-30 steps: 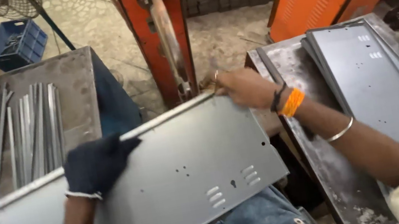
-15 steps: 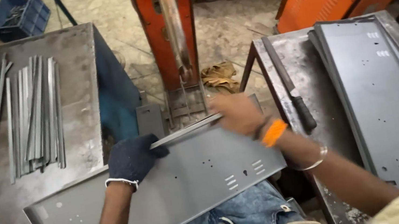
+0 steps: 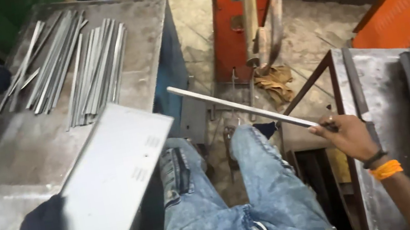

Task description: The person inserts a long metal strip into the folded edge of a sheet metal panel, holds the panel against the machine, and pulls a lever to spot weld the strip in place, producing sparks. They then set the finished panel on the side table, pick up another panel, and repeat the process.

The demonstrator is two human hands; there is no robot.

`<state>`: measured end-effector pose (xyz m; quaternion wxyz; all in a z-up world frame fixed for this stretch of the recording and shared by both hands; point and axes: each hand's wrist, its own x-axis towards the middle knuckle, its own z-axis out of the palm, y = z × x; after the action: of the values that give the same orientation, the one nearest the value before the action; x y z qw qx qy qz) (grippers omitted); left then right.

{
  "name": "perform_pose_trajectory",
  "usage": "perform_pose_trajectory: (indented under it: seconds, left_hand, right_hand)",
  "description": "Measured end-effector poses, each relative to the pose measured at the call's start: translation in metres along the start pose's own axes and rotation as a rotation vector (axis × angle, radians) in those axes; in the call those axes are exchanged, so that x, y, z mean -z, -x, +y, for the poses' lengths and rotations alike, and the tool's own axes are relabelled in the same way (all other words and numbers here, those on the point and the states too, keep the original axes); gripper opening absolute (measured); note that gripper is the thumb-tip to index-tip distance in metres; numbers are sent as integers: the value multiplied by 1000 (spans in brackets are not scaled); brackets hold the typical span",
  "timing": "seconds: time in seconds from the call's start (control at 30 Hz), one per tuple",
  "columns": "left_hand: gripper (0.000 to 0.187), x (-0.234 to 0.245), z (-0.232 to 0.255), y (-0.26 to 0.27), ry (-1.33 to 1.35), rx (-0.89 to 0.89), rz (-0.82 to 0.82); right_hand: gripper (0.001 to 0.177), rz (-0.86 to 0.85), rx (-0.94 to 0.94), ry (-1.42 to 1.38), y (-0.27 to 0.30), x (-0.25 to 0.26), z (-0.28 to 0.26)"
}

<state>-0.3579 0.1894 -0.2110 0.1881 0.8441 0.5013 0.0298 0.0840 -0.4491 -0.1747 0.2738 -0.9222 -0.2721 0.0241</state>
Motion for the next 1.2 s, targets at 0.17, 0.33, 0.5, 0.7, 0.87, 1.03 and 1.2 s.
perform_pose_trajectory:
  seconds: [0.17,0.33,0.5,0.7,0.87,1.03,1.2]
  left_hand:
    - [58,-22,-68,-23,-117,17,111]
    - [38,-157,52,-40,727,-417,-73]
    - [33,-160,330,83,1382,-312,-550]
    - [33,-236,482,190,1428,-225,-1065]
    - [43,-242,550,261,1084,-635,-1362]
    - [47,-258,572,278,916,-669,-1408]
    - [48,-273,581,281,853,-665,-1435]
  right_hand:
    - [39,-143,121,-107,-27,-33,-59]
    - [38,-111,106,-140,-19,-77,-101]
    - [39,-107,49,-130,-5,-61,-106]
    - [38,94,56,-23,28,-18,-5]
    - [22,259,-614,238,86,44,115]
    - [23,572,-688,496,132,44,197]
    - [43,501,-1037,268,114,52,206]
